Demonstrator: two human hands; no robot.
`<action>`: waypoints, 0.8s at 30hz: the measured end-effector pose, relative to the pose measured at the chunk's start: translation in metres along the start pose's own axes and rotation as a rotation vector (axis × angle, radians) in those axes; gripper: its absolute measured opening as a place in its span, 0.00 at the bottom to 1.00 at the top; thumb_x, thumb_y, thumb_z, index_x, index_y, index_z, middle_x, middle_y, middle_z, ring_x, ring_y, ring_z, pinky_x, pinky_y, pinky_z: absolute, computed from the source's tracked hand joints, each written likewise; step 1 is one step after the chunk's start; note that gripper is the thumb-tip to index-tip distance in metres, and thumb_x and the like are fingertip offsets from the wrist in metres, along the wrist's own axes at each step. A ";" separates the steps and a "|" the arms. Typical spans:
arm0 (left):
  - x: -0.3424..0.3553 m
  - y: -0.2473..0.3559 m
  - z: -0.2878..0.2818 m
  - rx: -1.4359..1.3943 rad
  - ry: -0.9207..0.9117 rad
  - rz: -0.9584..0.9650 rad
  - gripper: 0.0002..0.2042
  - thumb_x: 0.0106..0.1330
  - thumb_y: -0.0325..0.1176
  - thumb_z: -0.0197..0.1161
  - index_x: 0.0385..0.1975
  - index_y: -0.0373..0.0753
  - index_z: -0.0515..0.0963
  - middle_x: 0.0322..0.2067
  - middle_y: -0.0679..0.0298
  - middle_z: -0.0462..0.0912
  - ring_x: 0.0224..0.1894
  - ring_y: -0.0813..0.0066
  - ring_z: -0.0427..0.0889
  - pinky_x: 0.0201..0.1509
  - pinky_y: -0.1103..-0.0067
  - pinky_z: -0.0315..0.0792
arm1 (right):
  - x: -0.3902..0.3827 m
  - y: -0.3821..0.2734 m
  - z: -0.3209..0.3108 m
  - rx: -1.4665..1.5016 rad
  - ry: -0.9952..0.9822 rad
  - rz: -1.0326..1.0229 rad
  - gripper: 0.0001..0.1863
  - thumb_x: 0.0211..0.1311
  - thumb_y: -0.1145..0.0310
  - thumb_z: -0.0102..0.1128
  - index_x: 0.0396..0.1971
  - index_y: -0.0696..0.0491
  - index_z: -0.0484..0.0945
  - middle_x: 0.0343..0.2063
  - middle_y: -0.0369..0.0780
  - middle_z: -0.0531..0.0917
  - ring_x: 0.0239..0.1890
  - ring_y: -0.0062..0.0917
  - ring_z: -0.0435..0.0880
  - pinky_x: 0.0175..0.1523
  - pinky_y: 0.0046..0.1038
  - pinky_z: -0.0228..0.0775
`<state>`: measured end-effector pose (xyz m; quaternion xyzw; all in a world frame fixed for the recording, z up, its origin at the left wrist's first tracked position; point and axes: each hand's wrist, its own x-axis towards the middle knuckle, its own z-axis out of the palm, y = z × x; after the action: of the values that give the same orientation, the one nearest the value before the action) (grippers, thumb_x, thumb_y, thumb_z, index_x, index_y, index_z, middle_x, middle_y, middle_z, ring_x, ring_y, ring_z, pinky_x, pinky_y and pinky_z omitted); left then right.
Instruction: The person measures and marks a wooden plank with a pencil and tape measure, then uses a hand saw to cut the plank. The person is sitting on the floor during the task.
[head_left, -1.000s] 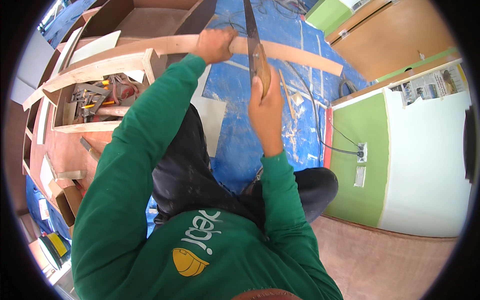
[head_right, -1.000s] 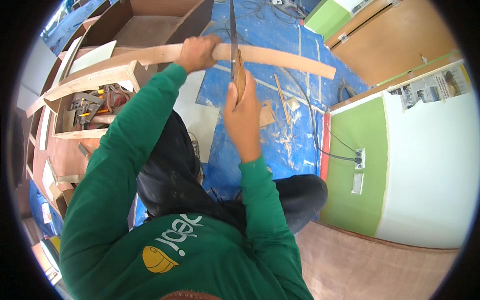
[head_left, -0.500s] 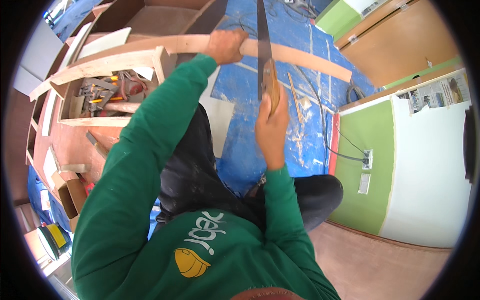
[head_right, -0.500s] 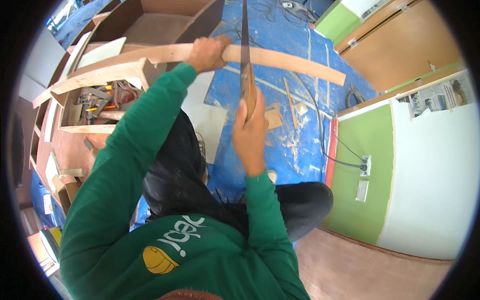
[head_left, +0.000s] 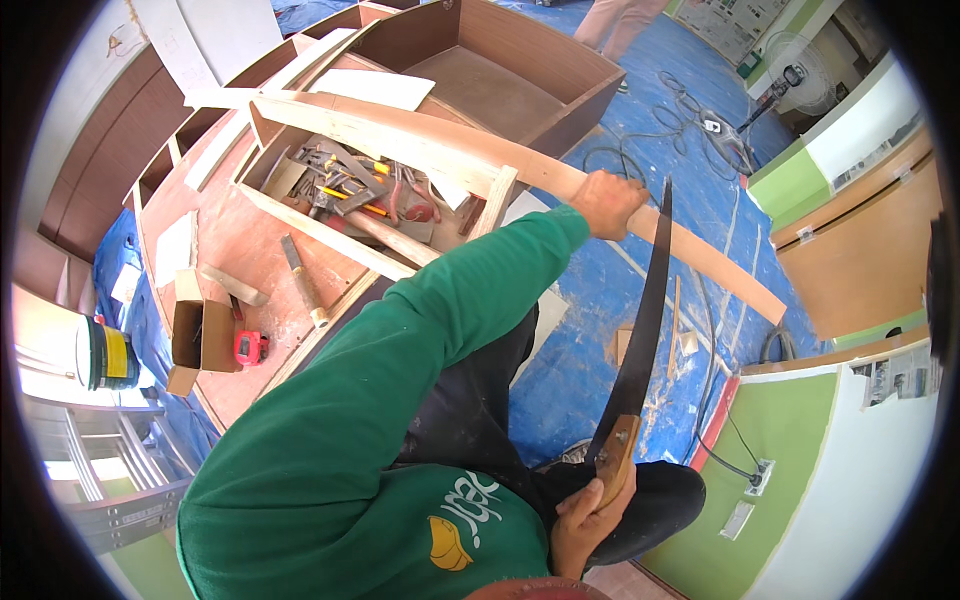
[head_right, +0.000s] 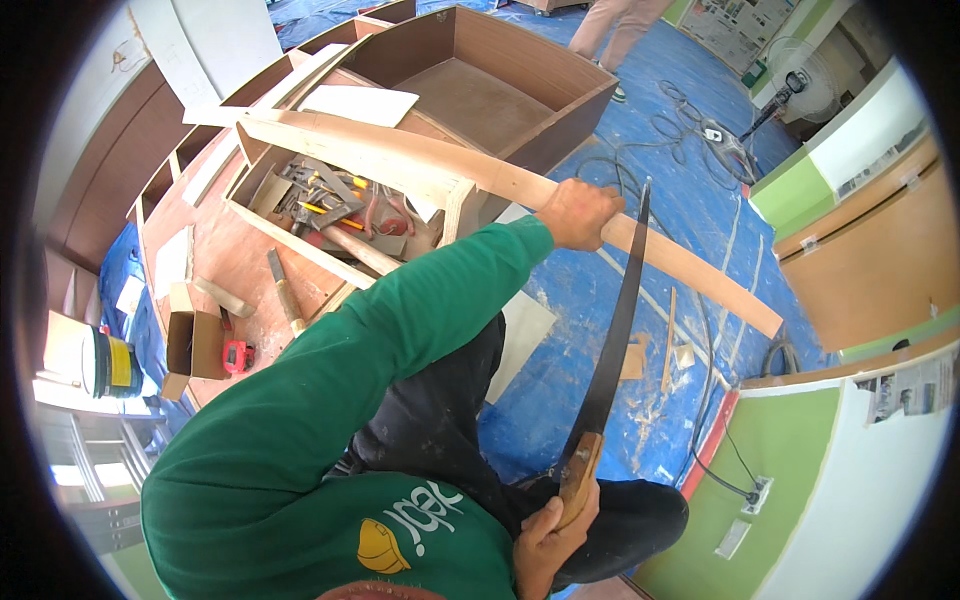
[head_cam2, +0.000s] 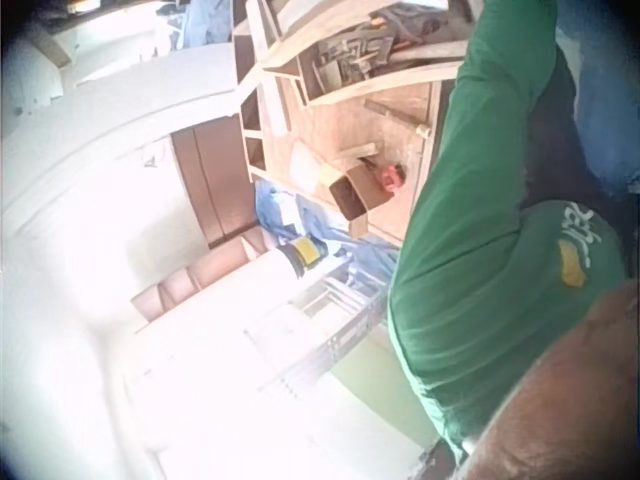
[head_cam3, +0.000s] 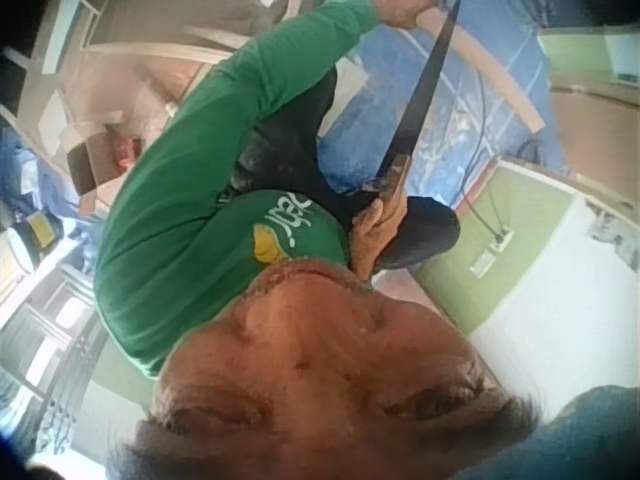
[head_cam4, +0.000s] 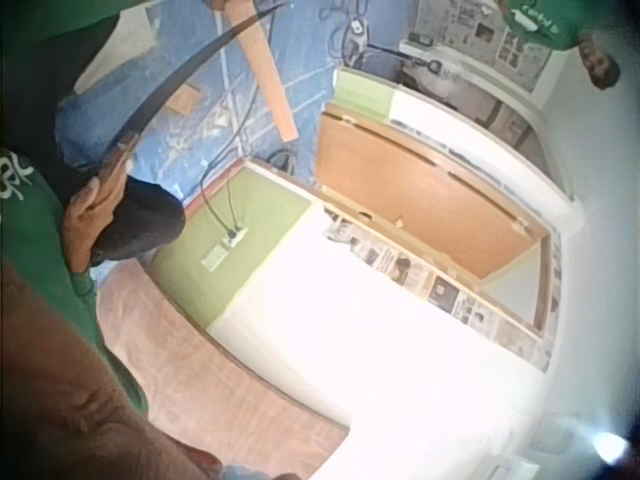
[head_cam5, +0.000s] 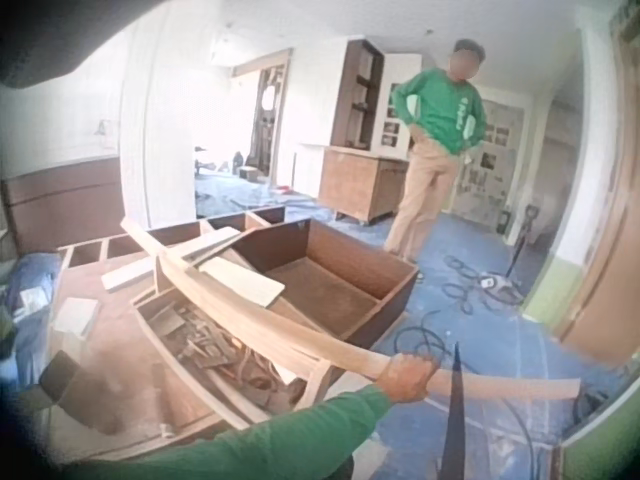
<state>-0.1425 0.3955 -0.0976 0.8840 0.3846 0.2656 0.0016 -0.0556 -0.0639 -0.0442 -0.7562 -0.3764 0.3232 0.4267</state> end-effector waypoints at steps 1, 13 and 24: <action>-0.002 -0.001 0.001 -0.004 0.037 -0.004 0.17 0.52 0.32 0.71 0.43 0.42 0.85 0.42 0.58 0.87 0.43 0.52 0.90 0.44 0.59 0.82 | 0.001 -0.006 -0.001 0.031 0.001 0.017 0.28 0.82 0.63 0.51 0.70 0.68 0.68 0.58 0.57 0.81 0.59 0.46 0.84 0.64 0.41 0.75; -0.003 0.004 0.000 -0.017 0.033 0.010 0.19 0.51 0.34 0.73 0.45 0.42 0.84 0.43 0.57 0.87 0.44 0.52 0.90 0.45 0.58 0.82 | 0.241 -0.074 0.074 0.063 0.057 -0.538 0.25 0.84 0.65 0.52 0.73 0.61 0.67 0.50 0.52 0.85 0.46 0.34 0.85 0.53 0.37 0.76; -0.006 0.008 -0.016 -0.016 -0.111 -0.020 0.25 0.51 0.48 0.80 0.46 0.43 0.83 0.45 0.60 0.88 0.47 0.52 0.90 0.49 0.57 0.82 | 0.208 -0.052 0.069 0.064 0.056 -0.489 0.27 0.82 0.65 0.53 0.74 0.60 0.66 0.47 0.53 0.85 0.41 0.38 0.87 0.49 0.39 0.78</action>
<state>-0.1477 0.3823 -0.0844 0.8936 0.3906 0.2189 0.0326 -0.0211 0.1585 -0.0620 -0.6375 -0.5257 0.2009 0.5261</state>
